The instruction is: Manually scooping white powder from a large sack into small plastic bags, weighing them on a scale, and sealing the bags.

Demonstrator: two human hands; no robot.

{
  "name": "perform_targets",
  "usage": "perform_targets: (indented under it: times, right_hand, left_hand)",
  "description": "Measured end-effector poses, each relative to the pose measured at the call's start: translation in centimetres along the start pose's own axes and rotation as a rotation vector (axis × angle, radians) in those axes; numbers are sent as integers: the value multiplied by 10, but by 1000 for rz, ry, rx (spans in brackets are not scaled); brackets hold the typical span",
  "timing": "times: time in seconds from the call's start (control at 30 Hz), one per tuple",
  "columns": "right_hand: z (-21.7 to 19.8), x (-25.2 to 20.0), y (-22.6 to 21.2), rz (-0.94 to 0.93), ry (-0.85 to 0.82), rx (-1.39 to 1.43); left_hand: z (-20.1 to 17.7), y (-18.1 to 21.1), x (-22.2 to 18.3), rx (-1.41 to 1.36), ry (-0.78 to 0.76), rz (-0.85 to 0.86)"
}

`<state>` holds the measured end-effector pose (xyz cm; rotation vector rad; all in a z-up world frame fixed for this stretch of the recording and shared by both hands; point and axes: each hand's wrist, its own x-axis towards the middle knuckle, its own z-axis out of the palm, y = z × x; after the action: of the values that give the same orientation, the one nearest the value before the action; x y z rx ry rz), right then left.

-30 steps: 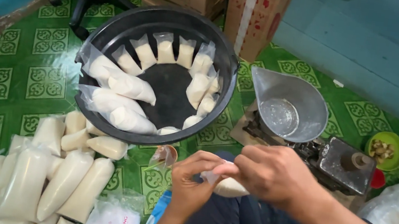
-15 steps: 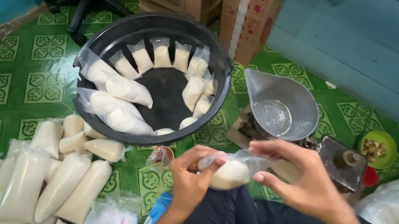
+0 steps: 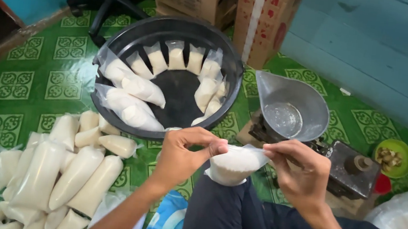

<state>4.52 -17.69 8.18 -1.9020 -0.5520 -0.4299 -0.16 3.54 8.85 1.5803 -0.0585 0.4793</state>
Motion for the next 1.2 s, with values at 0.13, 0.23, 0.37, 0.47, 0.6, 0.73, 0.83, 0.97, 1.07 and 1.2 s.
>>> perform_targets:
  times: [0.13, 0.23, 0.37, 0.47, 0.6, 0.73, 0.83, 0.97, 1.07, 1.2]
  right_hand:
    - [-3, 2, -6, -73, -34, -25]
    - [-5, 3, -6, -97, -46, -8]
    - [-4, 3, -2, -100, -53, -58]
    - [-4, 4, -10, -67, -69, -4]
    - [-7, 7, -10, -107, -120, -74]
    - [-7, 9, -12, -163, -149, -106]
    - [-8, 11, -10, -170, -159, -126]
    - [-10, 13, -5, -157, -180, -90]
    - [-14, 17, -7, -155, -185, -115]
    - [-19, 18, -4, -126, -191, -48]
  left_hand:
    - [-12, 41, 16, 167, -201, 57]
    - [-13, 72, 34, 224, -297, 179]
    - [0, 100, 57, 357, -546, 436]
    - [18, 104, 75, 840, -919, 245]
    - [52, 55, 91, 1337, -1310, -128]
    - [78, 10, 90, 1588, -1776, -466]
    - [87, -41, 80, 1657, -1830, -285]
    - [69, 9, 72, 1604, -1606, -177]
    - [61, -6, 69, 1607, -1494, -58]
    - [47, -28, 69, 1584, -1414, -97]
